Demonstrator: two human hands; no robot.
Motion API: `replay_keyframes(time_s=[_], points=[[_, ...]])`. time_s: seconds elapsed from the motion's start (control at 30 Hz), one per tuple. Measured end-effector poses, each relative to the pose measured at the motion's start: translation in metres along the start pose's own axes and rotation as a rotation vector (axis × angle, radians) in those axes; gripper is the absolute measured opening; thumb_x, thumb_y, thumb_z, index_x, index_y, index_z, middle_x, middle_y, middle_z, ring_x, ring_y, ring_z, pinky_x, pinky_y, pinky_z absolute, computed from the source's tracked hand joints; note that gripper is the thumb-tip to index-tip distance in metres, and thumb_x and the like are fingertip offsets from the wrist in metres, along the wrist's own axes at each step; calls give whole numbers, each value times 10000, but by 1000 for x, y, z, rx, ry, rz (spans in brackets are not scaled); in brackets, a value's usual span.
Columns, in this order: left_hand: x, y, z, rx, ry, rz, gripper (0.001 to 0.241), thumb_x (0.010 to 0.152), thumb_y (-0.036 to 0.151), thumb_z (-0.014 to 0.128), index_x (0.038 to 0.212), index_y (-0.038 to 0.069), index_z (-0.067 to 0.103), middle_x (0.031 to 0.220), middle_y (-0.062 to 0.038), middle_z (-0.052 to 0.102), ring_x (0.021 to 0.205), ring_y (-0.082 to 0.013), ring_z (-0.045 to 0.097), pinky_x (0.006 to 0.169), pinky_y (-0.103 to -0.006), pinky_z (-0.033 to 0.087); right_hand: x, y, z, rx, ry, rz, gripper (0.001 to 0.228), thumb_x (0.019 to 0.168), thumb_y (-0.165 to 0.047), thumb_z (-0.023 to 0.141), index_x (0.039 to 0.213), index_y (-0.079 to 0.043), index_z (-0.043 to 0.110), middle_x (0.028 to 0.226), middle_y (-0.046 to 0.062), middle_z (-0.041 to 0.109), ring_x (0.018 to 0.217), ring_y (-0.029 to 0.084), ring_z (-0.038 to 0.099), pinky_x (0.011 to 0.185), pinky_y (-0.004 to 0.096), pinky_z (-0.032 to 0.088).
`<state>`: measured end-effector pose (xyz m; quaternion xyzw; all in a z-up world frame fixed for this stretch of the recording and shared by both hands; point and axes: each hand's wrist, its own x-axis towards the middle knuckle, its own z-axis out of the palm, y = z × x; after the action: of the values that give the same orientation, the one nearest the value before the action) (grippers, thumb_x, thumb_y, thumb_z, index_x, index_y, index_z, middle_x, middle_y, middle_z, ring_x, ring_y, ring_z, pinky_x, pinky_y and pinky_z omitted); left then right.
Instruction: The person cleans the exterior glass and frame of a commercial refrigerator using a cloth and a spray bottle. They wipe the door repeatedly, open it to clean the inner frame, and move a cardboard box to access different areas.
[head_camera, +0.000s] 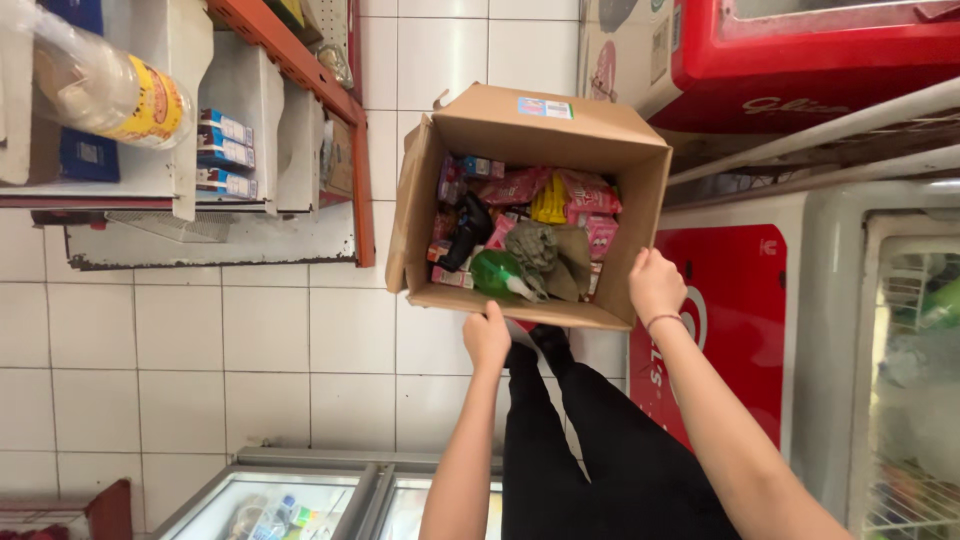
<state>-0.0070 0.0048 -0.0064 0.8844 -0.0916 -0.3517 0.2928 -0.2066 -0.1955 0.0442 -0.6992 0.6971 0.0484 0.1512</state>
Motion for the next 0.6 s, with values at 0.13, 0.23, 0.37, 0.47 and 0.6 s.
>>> replay_keyframes(time_s=[0.13, 0.23, 0.37, 0.47, 0.6], points=[[-1, -1, -9, -31, -21, 74, 544, 951, 389, 512, 774, -88, 705, 771, -307, 690, 810, -480, 679, 778, -544, 512, 0, -2, 2, -1, 30, 28, 369, 1059, -354, 480, 946, -71, 688, 872, 260, 711, 832, 503, 682, 744, 601, 538], [-9, 1, -18, -58, -129, -7, 595, 959, 394, 487, 644, -77, 672, 600, -239, 667, 642, -409, 700, 711, -496, 545, -3, 2, 2, -32, 43, 14, 379, 1081, -344, 477, 947, -58, 687, 873, 261, 712, 835, 507, 678, 759, 599, 538], [-7, 12, -24, -108, -173, -27, 620, 961, 389, 475, 566, -61, 639, 501, -175, 637, 534, -333, 688, 661, -458, 555, 0, 0, 2, 4, 67, 10, 374, 1083, -334, 480, 962, -47, 688, 869, 263, 708, 828, 508, 675, 750, 599, 536], [-11, 9, -31, -103, -199, -38, 622, 961, 391, 476, 594, -76, 659, 518, -188, 648, 553, -341, 697, 675, -451, 555, -3, 3, 5, 12, 76, 8, 376, 1083, -330, 480, 964, -43, 690, 873, 263, 707, 832, 505, 675, 753, 595, 537], [-7, 11, -33, -173, -216, -13, 550, 958, 376, 506, 715, -84, 683, 551, -196, 661, 534, -317, 704, 620, -431, 565, 4, 5, 6, 2, 81, 1, 376, 1078, -333, 487, 963, -44, 697, 901, 265, 705, 850, 506, 672, 756, 599, 533]])
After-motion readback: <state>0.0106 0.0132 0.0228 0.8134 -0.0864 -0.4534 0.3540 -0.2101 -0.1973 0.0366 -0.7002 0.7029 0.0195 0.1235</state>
